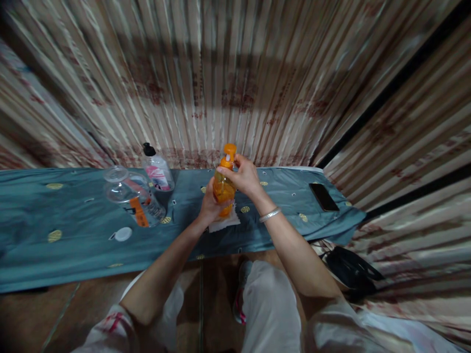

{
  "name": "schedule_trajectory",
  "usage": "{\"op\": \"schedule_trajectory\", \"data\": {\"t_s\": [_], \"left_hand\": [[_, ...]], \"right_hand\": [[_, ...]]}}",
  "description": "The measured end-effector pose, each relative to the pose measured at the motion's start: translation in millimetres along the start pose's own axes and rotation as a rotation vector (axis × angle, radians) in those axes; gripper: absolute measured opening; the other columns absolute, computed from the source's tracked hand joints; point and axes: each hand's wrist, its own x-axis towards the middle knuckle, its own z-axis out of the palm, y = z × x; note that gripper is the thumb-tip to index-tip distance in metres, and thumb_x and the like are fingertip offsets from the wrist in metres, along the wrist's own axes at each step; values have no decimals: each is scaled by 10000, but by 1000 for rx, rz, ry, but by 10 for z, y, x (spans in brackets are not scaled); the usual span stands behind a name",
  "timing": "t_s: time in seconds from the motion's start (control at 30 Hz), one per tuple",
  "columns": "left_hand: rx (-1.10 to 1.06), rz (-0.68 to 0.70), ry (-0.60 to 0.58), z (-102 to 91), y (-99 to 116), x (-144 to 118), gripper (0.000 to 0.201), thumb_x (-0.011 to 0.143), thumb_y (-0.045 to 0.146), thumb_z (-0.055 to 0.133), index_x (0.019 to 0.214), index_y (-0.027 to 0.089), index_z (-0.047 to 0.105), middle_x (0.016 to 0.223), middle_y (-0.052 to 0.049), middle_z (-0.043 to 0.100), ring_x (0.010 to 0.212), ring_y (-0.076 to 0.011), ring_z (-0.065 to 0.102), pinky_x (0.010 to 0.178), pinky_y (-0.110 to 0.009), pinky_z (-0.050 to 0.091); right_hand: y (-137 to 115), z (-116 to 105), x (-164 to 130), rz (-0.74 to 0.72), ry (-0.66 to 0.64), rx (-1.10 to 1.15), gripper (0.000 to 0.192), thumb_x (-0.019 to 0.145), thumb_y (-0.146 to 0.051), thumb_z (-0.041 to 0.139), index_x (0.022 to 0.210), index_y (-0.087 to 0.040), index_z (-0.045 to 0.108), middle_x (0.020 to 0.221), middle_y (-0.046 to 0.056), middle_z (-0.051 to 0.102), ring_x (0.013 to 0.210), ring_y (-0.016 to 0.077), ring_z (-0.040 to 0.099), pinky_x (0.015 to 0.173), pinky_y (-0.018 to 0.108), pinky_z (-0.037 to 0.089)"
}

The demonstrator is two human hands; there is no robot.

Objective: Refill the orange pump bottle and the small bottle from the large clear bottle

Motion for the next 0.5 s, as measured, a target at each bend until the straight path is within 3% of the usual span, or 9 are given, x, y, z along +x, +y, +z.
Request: {"op": "schedule_trajectory", "data": {"t_s": [0.13,0.37,0.5], "left_hand": [[-8,8,-5,-6,20,-4,1101,687,460,1111,1646,278,602,1600,-171,703,1505,-430,685,1325,-637,540],[-18,3,2,-9,-10,-26,1158,688,462,1123,1698,306,579,1665,-172,668,1562,-446,651,1359,-679,500],[-23,1,3,-8,-17,-19,1167,682,437,1119,1703,306,570,1637,-164,679,1537,-424,660,1344,-647,519]], "right_hand": [[-71,-35,-28,61,-6,-8,727,670,-833,1074,1046,-280,789,1057,51,854,1057,336,813,1102,542,672],[-196,-173,21,60,-229,182,741,675,-879,1043,1032,-270,814,1067,34,871,1101,318,819,1125,518,672],[-194,-123,6,63,-51,23,746,635,-861,1077,998,-266,809,1069,70,893,1124,367,841,1150,566,666]]}}
